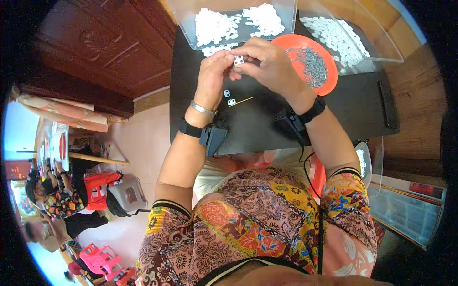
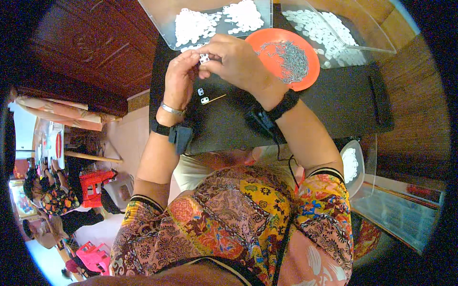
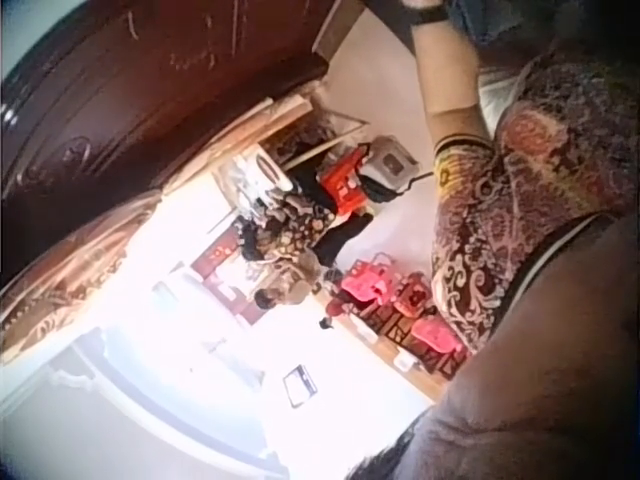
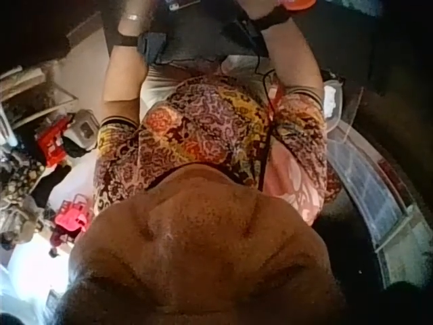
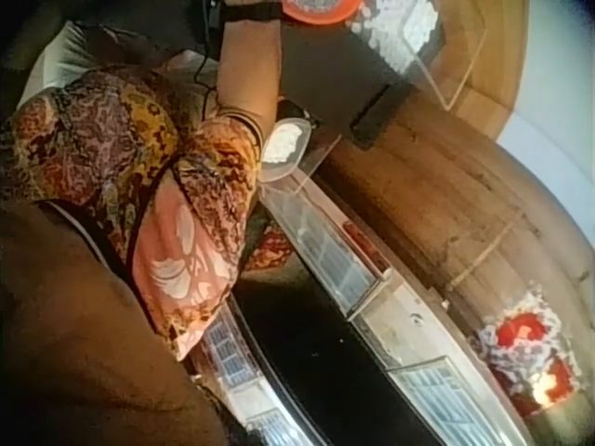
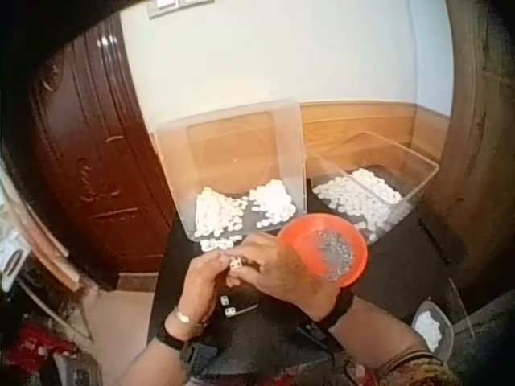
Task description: Assembling small white plastic components onto a metal pin at a desk.
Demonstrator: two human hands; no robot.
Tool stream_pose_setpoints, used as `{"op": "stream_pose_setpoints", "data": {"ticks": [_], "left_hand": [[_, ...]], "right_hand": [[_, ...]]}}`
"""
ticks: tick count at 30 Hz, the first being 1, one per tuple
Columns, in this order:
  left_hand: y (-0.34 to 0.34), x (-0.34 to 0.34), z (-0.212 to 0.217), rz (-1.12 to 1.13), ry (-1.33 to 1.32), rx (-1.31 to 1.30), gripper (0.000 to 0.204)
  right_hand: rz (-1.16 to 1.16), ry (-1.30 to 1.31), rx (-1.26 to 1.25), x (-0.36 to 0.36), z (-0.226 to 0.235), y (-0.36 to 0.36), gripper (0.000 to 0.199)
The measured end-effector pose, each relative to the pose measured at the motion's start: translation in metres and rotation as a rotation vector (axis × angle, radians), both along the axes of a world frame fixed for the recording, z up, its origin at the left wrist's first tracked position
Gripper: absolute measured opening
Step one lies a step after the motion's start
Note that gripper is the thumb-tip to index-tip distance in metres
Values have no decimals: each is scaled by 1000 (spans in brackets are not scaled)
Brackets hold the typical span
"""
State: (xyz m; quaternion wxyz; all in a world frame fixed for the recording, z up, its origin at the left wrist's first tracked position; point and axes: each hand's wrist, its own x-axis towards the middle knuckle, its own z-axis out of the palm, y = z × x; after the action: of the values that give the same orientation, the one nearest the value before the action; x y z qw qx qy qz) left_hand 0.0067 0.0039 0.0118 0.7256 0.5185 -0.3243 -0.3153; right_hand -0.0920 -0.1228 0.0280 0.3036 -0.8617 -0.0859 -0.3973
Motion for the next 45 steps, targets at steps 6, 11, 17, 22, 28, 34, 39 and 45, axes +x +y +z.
{"op": "stream_pose_setpoints", "data": {"ticks": [6, 11, 17, 22, 28, 34, 39, 45], "left_hand": [[0, -1, -2, -5, 16, -34, 21], [0, -4, -2, -6, 68, -63, 23], [1, -5, -3, 4, 43, -75, 23], [1, -9, 2, 32, 24, -77, 22], [4, -11, 4, 101, -131, -84, 21], [5, -15, 5, 129, -113, -113, 22], [4, -19, 3, 159, -77, -127, 22], [4, -22, 1, 186, -81, -122, 23]], "right_hand": [[-10, 24, 8, -1, 2, 1, 22], [13, 32, 55, -2, 3, 1, 20], [23, 46, 69, -3, 6, 3, 17], [14, 23, 25, -3, 8, 2, 16], [51, -18, 27, -3, 7, 4, 20], [34, -66, 11, -5, 9, 7, 19], [24, -88, -28, -4, 9, 10, 16], [32, -67, -21, -2, 6, 9, 15]]}}
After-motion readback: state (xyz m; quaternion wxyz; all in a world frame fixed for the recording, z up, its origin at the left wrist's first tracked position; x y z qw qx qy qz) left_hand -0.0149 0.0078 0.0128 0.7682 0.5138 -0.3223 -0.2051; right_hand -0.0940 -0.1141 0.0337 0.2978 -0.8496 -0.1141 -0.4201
